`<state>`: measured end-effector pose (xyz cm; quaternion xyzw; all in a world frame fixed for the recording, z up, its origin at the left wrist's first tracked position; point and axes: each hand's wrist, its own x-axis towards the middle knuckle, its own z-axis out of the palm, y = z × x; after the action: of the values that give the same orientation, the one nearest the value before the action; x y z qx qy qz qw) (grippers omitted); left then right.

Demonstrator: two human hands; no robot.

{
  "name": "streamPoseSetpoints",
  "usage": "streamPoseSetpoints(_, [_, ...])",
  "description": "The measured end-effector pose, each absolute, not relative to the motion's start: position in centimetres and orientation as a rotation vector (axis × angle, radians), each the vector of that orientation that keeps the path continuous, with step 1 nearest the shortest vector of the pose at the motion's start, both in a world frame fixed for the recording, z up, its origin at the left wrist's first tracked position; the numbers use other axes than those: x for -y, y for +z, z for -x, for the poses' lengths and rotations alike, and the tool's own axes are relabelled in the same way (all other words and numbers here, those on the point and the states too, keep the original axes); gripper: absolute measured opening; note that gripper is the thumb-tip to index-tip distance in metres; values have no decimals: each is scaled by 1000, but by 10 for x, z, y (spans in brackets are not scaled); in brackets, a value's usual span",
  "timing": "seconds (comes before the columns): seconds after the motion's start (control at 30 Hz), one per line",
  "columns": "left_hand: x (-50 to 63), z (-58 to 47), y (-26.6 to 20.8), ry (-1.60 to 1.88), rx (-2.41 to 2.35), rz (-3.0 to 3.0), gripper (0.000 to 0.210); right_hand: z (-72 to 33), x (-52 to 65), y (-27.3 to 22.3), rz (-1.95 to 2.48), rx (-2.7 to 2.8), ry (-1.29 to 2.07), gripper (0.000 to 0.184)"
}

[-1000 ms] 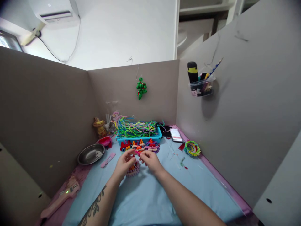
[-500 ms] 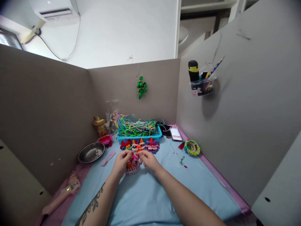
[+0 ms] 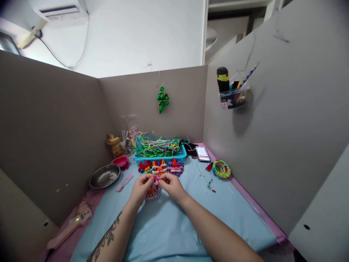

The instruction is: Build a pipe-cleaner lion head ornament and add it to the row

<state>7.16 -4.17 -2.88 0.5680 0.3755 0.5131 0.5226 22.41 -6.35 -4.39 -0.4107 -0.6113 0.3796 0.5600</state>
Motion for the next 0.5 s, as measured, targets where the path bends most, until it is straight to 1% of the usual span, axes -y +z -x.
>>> streamPoseSetpoints(0.23, [41, -69, -32, 1214, -879, -1375, 30, -222, 65, -44, 926, 1478, 919, 21])
streamPoseSetpoints(0.37, [42, -70, -30, 1188, -856, -1332, 31, -223, 65, -42, 926, 1452, 938, 21])
streamPoseSetpoints(0.5, [42, -72, -30, 1205, -847, -1335, 32, -223, 65, -41, 947, 1465, 887, 22])
